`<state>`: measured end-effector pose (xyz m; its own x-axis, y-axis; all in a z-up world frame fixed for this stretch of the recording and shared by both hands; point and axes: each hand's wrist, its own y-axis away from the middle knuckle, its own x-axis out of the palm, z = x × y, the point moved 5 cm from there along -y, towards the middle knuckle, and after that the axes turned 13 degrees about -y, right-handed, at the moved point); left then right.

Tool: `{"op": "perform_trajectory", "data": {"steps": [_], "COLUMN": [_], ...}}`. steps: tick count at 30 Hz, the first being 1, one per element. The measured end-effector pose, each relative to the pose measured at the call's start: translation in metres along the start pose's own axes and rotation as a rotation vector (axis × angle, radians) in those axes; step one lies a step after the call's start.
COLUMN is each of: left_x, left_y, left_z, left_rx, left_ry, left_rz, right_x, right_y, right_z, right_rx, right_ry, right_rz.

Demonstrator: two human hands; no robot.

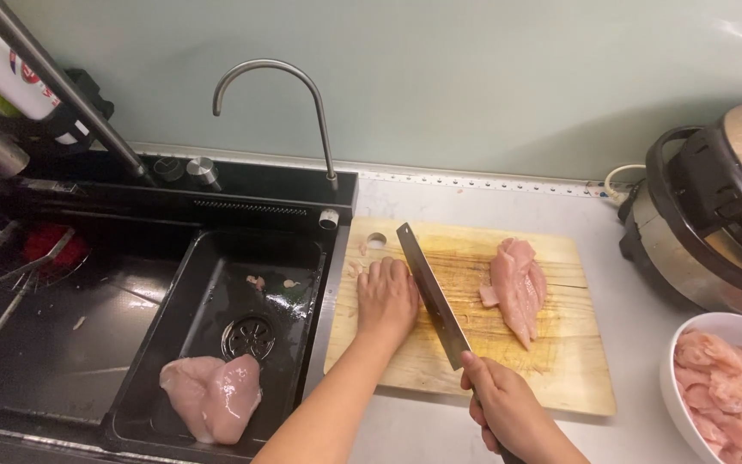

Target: Cutting raw chicken breast into smaller pieces on a wooden cutting board using a large knife.

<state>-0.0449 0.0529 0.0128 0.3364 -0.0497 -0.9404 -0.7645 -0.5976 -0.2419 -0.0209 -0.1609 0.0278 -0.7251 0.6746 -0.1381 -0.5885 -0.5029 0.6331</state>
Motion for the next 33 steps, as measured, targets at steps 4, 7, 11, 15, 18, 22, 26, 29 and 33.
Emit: {"op": "perform_trajectory", "data": {"steps": [4,7,11,15,18,22,26,29,33], "left_x": [0.007,0.006,0.007,0.004,0.013,0.001,0.000,-0.005,-0.002], "left_y": [0.002,0.004,0.001,0.003,0.002,-0.009,-0.012,-0.011,-0.003], "left_z": [0.001,0.002,0.000,-0.005,-0.001,0.002,0.020,0.030,0.030], "left_rx": [0.022,0.047,0.075,0.094,0.080,0.047,-0.090,-0.129,-0.006], "left_ry": [0.006,0.024,0.000,-0.034,-0.060,-0.022,0.107,0.238,0.179], "left_rz": [-0.059,-0.144,-0.128,-0.102,-0.097,-0.122,0.213,0.166,-0.043], "right_x": [0.005,0.009,0.018,0.033,0.030,-0.024,-0.061,-0.055,-0.017], "right_y": [0.000,0.000,-0.027,-0.062,-0.065,-0.060,-0.044,-0.037,-0.022], "right_z": [0.005,0.012,0.021,0.045,0.048,0.007,0.009,0.011,0.009], "right_rx": [0.018,0.051,-0.029,-0.139,-0.155,-0.074,-0.059,-0.090,-0.110], "right_ry": [-0.008,-0.001,0.045,0.028,0.012,-0.107,-0.176,-0.179,-0.119], "right_rz": [0.019,0.031,0.017,0.038,0.027,0.014,-0.144,-0.098,0.018]}}
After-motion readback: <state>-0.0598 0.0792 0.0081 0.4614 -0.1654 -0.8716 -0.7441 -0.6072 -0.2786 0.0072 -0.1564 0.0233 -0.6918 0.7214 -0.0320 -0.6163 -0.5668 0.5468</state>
